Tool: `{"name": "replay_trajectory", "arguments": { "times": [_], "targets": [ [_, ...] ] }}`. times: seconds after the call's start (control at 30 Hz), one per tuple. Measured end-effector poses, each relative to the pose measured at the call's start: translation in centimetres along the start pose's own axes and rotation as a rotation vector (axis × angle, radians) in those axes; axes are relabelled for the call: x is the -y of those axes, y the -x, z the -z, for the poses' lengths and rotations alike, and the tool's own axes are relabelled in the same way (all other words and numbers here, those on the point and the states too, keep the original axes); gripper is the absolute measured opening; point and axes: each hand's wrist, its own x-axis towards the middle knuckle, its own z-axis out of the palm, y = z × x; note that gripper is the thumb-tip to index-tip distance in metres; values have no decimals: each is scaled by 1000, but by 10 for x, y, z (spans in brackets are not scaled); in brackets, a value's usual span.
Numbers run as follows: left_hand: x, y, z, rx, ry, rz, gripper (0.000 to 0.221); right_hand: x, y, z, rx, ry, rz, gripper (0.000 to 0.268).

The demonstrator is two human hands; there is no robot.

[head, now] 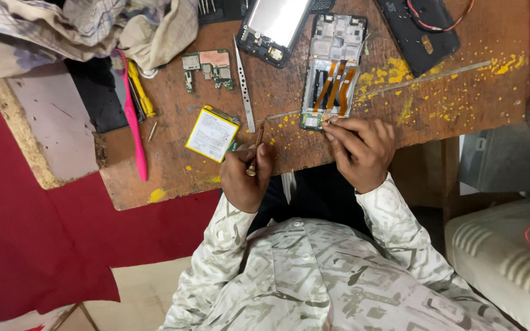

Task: The person uses a screwdriver and tweezers to manipulate small components on a disassembled mobile phone motherboard. They carefully remove a small metal bracket and adjust ribbon cables within the device's chassis.

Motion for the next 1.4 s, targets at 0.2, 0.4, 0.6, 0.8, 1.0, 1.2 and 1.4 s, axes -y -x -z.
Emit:
{"name": "replay_trajectory", "arguments": {
  "times": [0.2, 0.4, 0.6, 0.8, 1.0, 1.2, 1.4],
  "targets": [
    [2, -2, 0, -3, -35, 10, 25, -2, 3, -2, 18, -12, -8, 15],
    [2, 0, -2, -11, -61, 16, 26, -3, 5, -2, 23, -1, -10, 16],
    [0, -3, -2, -7, -69, -5, 25, -5, 8, -5, 18, -9, -17, 16],
    [-1, -3, 1, 3, -49, -24, 23, -10, 14, -9, 17, -7, -15, 16],
    [-2, -4, 2, 21, 10, -13, 24, -19, 25, -15, 14, -3, -12, 16],
    [-2, -4, 0, 8, -37, 20, 24, -11, 14, -9, 12, -10, -6, 16],
    [1, -1, 0, 31, -53, 19, 24, -11, 16, -10, 9, 3, -10, 17]
  ]
}}
